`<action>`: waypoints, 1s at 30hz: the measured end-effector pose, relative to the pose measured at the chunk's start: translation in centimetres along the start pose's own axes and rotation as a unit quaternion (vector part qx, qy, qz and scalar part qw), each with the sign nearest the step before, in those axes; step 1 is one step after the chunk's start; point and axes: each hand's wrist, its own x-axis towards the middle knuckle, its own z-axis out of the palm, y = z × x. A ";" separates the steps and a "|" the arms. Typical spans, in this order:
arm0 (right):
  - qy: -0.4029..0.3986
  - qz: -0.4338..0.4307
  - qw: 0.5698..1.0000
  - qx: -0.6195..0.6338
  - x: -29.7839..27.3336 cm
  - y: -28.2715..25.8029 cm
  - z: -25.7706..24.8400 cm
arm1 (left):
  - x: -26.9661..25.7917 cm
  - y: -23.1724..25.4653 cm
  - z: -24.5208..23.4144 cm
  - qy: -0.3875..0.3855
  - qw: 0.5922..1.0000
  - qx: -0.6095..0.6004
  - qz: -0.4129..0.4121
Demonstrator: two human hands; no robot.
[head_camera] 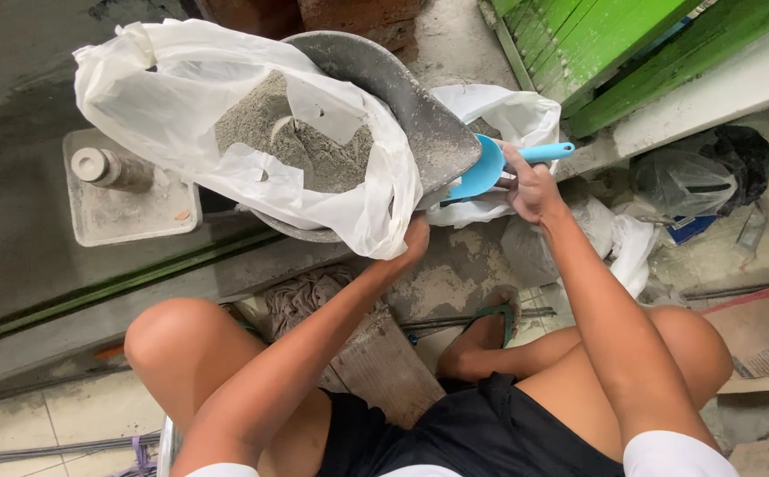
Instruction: Transferring cement from a bucket into a plastic bag using a hand scoop.
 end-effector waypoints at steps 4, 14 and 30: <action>-0.044 -0.046 0.974 0.218 0.1 0.7 -0.7 | -0.6 3.4 1.1 0.020 1.000 -0.006 0.014; 0.047 -0.089 0.961 0.258 0.7 1.7 -6.9 | -5.7 7.6 3.3 0.052 0.996 -0.008 0.069; 0.041 -0.170 0.886 0.430 -9.4 -7.3 -10.5 | -16.1 10.7 4.5 0.019 0.911 0.311 0.271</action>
